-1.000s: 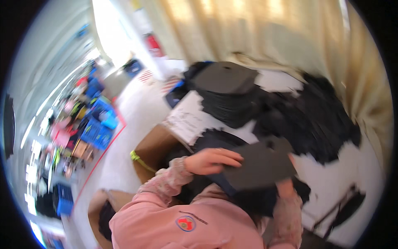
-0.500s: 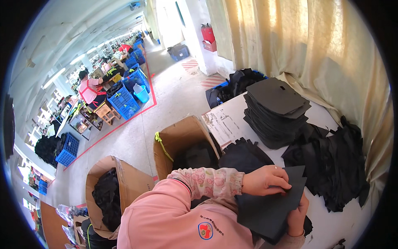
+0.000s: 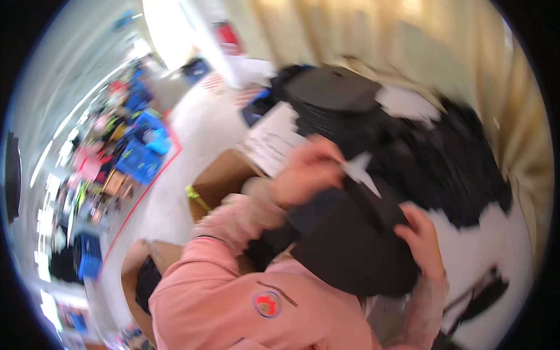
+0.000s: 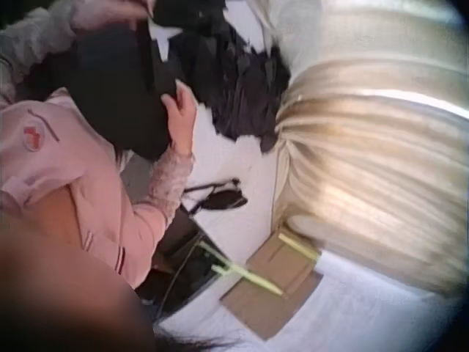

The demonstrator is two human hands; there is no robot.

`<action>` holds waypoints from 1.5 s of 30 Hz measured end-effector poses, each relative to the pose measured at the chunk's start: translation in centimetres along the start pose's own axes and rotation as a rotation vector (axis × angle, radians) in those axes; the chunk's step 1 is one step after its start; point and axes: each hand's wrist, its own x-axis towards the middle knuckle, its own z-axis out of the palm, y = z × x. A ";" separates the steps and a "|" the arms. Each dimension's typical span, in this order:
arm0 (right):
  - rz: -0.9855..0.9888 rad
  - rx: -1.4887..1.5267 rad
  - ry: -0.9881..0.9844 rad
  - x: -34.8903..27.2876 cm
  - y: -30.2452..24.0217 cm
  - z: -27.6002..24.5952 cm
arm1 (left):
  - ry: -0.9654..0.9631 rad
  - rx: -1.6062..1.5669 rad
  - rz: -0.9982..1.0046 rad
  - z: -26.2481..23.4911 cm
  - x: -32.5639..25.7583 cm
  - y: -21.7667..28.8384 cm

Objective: Sorting and stacking black fabric panels from a pile on a workbench.

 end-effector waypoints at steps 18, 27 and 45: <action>0.061 -0.645 0.177 -5.7 5.7 -5.1 | -0.468 0.726 0.122 -1.8 1.2 -10.9; -0.078 -0.748 0.114 -5.7 3.0 -2.5 | -1.336 0.207 -0.164 12.8 6.3 -13.2; -0.066 -1.018 0.359 -6.3 5.0 -0.3 | -1.468 0.178 -0.256 15.2 5.8 -13.6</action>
